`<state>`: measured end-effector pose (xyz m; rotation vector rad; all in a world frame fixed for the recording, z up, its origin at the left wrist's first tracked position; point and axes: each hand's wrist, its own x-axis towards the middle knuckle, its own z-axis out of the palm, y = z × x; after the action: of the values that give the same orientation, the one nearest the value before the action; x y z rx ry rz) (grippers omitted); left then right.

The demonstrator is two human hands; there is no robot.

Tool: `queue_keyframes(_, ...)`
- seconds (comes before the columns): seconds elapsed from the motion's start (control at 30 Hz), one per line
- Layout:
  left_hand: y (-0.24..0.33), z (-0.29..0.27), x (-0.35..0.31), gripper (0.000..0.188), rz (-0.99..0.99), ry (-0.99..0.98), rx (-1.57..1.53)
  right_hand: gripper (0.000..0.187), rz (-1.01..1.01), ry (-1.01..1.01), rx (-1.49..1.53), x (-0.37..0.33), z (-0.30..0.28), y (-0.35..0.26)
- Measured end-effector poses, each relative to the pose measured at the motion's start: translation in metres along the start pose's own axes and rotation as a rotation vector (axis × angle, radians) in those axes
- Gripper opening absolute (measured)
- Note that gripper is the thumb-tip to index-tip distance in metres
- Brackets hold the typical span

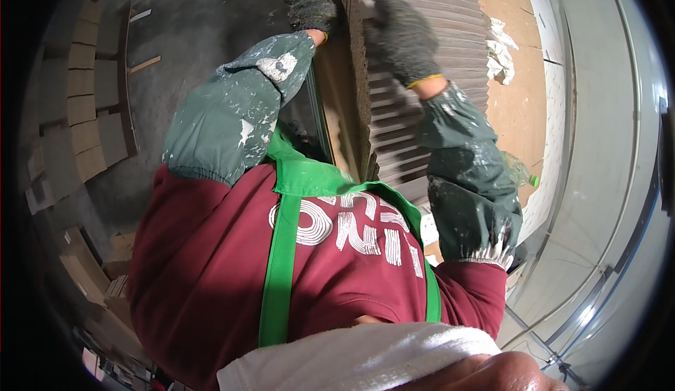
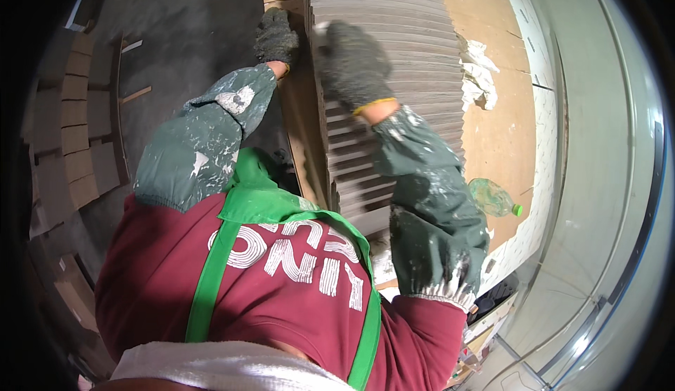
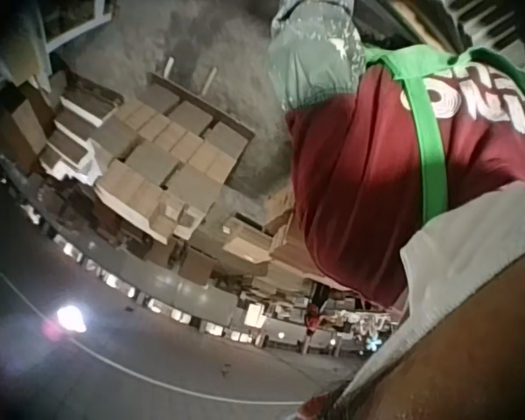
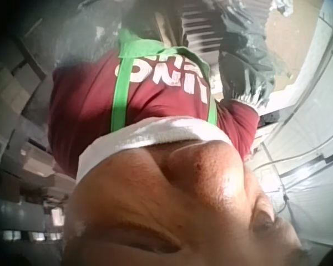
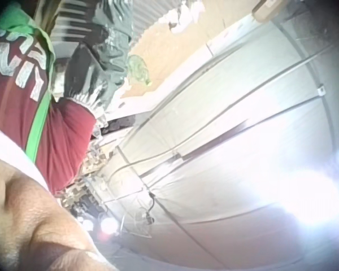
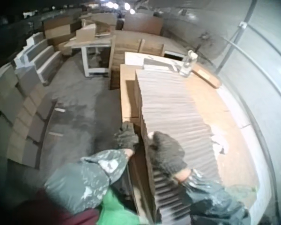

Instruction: The recorder wipes down stacks of wood panels and then uses a hand-held tool to clean or finish a specific component.

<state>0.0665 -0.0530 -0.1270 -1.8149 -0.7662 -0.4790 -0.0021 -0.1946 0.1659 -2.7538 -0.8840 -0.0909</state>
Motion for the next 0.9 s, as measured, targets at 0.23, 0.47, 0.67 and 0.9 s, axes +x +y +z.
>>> queue_keyframes(0.23, 0.008, 0.009, -0.005, 0.038, -0.181, 0.036, 0.112, 0.031, 0.020, 0.150, 0.246, 0.027, -0.011, 0.045)
queue_keyframes(0.47, -0.061, -0.025, 0.023, 0.051, -0.259, -0.141, -0.771, 0.034, -0.409, 0.039, -0.131, 0.011, -0.026, 0.028)
queue_keyframes(0.67, -0.034, -0.011, 0.010, 0.042, -0.159, -0.147, -0.595, 0.031, -0.184, 0.040, -0.310, 0.022, -0.033, 0.097)
queue_keyframes(0.9, -0.089, -0.035, 0.041, 0.039, -0.146, -0.607, -1.707, 0.036, -0.311, 0.073, -0.157, -0.002, -0.030, 0.097)
